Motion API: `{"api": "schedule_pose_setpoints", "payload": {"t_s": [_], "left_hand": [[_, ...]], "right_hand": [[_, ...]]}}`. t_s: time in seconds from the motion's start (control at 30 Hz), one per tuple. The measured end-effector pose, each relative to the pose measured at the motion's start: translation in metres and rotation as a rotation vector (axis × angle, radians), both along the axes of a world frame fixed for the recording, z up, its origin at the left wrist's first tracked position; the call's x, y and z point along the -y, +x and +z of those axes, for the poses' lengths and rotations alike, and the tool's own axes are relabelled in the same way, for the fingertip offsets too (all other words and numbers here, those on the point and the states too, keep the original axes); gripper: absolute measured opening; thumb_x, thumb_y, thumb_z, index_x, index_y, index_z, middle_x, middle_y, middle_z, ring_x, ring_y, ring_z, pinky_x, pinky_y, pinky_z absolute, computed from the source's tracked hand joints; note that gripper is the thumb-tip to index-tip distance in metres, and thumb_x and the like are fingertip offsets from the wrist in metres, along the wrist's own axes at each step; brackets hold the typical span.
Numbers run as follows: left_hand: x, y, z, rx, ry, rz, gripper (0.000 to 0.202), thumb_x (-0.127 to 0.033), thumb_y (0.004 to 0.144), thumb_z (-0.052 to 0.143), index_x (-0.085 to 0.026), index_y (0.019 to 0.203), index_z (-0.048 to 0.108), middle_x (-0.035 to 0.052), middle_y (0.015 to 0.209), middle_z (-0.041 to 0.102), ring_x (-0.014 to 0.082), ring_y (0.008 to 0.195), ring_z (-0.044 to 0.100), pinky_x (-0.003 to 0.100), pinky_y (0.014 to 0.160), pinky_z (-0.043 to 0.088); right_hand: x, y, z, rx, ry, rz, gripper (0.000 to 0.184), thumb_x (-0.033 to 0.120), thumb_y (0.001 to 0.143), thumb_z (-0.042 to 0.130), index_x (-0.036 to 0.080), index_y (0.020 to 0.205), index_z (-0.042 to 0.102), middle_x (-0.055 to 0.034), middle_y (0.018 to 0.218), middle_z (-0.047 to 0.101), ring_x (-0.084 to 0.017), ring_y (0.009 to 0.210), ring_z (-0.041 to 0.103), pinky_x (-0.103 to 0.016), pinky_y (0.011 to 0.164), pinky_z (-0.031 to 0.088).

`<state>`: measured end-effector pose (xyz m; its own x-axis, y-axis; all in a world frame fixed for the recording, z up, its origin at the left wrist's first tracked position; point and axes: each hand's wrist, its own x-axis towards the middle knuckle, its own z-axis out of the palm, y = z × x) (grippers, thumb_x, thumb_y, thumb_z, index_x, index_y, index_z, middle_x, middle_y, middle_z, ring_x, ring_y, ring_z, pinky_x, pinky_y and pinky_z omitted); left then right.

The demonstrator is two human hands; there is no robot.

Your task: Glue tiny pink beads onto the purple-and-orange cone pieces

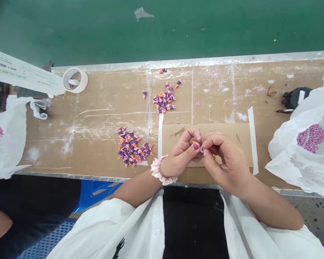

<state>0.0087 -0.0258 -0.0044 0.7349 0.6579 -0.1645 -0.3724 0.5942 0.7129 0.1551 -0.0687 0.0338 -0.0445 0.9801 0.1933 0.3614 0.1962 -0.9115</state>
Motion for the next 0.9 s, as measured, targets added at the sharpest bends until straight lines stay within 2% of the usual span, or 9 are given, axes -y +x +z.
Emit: {"api": "schedule_pose_setpoints", "payload": {"t_s": [0.23,0.47,0.53,0.63,0.7,0.77,0.8,0.83,0.9], "left_hand": [[-0.002,-0.003,-0.007,-0.018,0.122,-0.022,0.034,-0.051,0.09,0.058,-0.022,0.092,0.04,-0.0055,0.072,0.038,0.0054,0.056,0.029,0.02,0.052,0.025],[-0.003,0.0,-0.003,0.009,0.057,0.018,0.034,-0.049,0.088,0.062,-0.021,0.09,0.042,-0.007,0.068,0.037,0.0046,0.054,0.031,0.019,0.051,0.028],[-0.008,-0.001,-0.001,-0.019,0.05,0.053,0.035,-0.049,0.086,0.065,-0.021,0.09,0.043,-0.007,0.067,0.041,0.004,0.052,0.032,0.018,0.049,0.028],[-0.025,-0.008,-0.004,-0.173,0.065,0.248,0.033,-0.044,0.084,0.068,-0.021,0.088,0.045,-0.0064,0.069,0.049,0.0027,0.048,0.033,0.017,0.044,0.027],[-0.041,-0.016,-0.009,-0.305,0.061,0.435,0.027,-0.037,0.084,0.067,-0.021,0.086,0.046,-0.0081,0.066,0.046,0.0021,0.045,0.032,0.016,0.042,0.025],[-0.058,-0.025,-0.015,-0.396,0.048,0.587,0.02,-0.031,0.085,0.065,-0.022,0.087,0.047,-0.0089,0.062,0.045,0.0027,0.045,0.034,0.015,0.042,0.025],[-0.065,-0.029,-0.017,-0.427,0.047,0.629,0.018,-0.03,0.086,0.063,-0.023,0.092,0.048,-0.0083,0.064,0.049,0.0034,0.046,0.038,0.016,0.043,0.028],[-0.07,-0.032,-0.018,-0.451,0.049,0.653,0.02,-0.029,0.086,0.062,-0.024,0.1,0.048,-0.0071,0.067,0.055,0.0043,0.048,0.043,0.017,0.044,0.031],[-0.076,-0.036,-0.018,-0.482,0.06,0.655,0.038,-0.026,0.086,0.062,-0.026,0.119,0.045,-0.0037,0.078,0.066,0.0066,0.055,0.054,0.019,0.05,0.039]], "right_hand": [[0.002,0.003,-0.005,0.002,-0.039,-0.013,0.026,0.005,0.085,0.055,0.029,0.096,0.053,-0.0006,0.083,0.059,-0.017,0.073,0.061,-0.03,0.059,0.05],[-0.002,0.002,-0.004,0.03,0.077,-0.022,0.025,0.004,0.086,0.056,0.028,0.094,0.057,-0.0018,0.086,0.062,-0.016,0.076,0.062,-0.03,0.064,0.051],[-0.005,0.004,-0.007,0.066,0.108,-0.032,0.021,0.008,0.086,0.059,0.028,0.094,0.057,-0.0023,0.087,0.062,-0.017,0.077,0.061,-0.033,0.066,0.052],[-0.014,0.009,-0.016,0.193,0.14,-0.155,0.016,0.017,0.086,0.062,0.027,0.097,0.058,-0.0035,0.092,0.061,-0.018,0.076,0.06,-0.037,0.072,0.052],[-0.024,0.013,-0.022,0.332,0.118,-0.238,0.013,0.019,0.087,0.059,0.026,0.097,0.059,-0.003,0.09,0.061,-0.018,0.073,0.058,-0.038,0.073,0.051],[-0.037,0.016,-0.028,0.468,0.056,-0.225,0.011,0.019,0.086,0.057,0.025,0.095,0.061,-0.0024,0.085,0.062,-0.018,0.071,0.058,-0.036,0.07,0.05],[-0.044,0.017,-0.031,0.531,0.028,-0.191,0.01,0.02,0.086,0.056,0.024,0.094,0.061,-0.0026,0.083,0.062,-0.018,0.07,0.058,-0.035,0.067,0.049],[-0.051,0.017,-0.034,0.596,0.008,-0.157,0.011,0.02,0.086,0.054,0.024,0.094,0.062,-0.0033,0.083,0.063,-0.019,0.07,0.059,-0.034,0.066,0.048],[-0.066,0.017,-0.041,0.733,-0.032,-0.104,0.017,0.02,0.088,0.051,0.021,0.099,0.064,-0.0064,0.087,0.064,-0.021,0.074,0.061,-0.034,0.063,0.046]]}}
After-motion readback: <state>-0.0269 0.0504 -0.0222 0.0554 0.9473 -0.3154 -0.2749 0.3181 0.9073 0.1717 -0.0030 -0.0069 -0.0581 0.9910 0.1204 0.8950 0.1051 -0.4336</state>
